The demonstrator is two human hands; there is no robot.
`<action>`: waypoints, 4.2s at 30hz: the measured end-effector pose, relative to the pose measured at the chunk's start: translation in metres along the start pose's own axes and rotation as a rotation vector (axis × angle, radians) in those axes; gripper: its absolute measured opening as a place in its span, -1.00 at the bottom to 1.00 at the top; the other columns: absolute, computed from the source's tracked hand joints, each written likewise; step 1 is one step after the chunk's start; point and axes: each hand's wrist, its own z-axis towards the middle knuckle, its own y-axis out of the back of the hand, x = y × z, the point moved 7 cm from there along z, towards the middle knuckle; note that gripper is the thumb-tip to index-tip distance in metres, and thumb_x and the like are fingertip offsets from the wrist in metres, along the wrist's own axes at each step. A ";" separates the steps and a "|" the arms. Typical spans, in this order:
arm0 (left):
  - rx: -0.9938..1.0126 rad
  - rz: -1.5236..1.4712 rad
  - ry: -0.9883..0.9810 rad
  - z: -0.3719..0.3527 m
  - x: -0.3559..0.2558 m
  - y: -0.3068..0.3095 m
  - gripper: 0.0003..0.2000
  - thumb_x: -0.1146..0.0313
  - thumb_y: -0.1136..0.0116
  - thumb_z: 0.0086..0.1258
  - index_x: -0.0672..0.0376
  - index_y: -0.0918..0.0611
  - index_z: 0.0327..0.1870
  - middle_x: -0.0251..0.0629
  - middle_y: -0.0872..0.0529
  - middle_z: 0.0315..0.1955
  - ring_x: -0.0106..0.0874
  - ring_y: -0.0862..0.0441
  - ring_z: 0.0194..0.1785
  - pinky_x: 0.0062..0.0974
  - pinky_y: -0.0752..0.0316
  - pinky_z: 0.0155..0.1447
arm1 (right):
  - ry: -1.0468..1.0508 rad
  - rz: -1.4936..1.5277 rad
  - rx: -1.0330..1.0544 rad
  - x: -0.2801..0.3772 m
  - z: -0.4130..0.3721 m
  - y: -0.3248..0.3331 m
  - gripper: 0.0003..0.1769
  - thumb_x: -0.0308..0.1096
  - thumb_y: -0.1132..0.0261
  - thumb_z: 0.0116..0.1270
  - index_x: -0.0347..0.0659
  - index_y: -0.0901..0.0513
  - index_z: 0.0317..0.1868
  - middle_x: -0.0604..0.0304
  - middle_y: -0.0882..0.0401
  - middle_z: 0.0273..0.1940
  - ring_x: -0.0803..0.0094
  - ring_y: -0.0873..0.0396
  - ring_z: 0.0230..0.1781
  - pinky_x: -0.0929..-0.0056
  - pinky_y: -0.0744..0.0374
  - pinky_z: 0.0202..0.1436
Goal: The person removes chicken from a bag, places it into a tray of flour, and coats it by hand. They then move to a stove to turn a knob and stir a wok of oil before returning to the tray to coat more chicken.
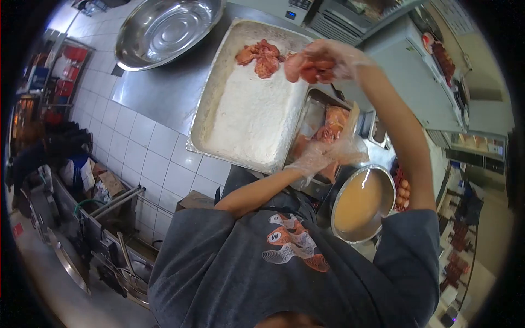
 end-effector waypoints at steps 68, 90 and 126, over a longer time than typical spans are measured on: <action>-1.277 0.603 0.012 -0.136 -0.017 1.069 -0.69 0.20 -0.19 0.44 0.22 -0.68 0.04 -0.19 -0.77 -0.15 -0.34 -0.69 -0.12 -0.33 -0.57 0.02 | 0.360 0.212 -0.853 -0.024 0.130 -0.203 -0.24 0.06 -0.17 0.47 -0.10 -0.18 0.54 0.05 -0.34 0.42 0.19 -0.44 0.32 0.20 -0.50 0.27; -0.708 0.198 -0.325 -0.103 -0.191 0.522 -0.79 0.42 -0.23 0.45 0.26 -0.56 0.03 -0.28 -0.61 -0.24 -0.49 -0.56 -0.19 -0.55 -0.49 -0.08 | 0.724 0.654 -1.376 -0.268 -0.071 -0.086 -0.84 -0.45 -0.32 0.31 -0.14 -0.50 -0.40 0.35 -0.42 -0.45 0.57 -0.41 -0.44 0.62 -0.44 -0.34; -0.100 0.526 0.216 -0.032 -0.062 0.029 -0.76 0.39 -0.33 0.37 0.22 -0.62 -0.01 -0.25 -0.72 -0.36 -0.49 -0.67 -0.33 -0.47 -0.60 -0.18 | 0.113 -0.888 -1.020 -0.269 0.059 0.273 -0.40 -0.12 -0.30 0.29 -0.15 -0.47 0.31 -0.18 -0.60 0.13 -0.07 -0.57 0.16 0.13 -0.49 0.25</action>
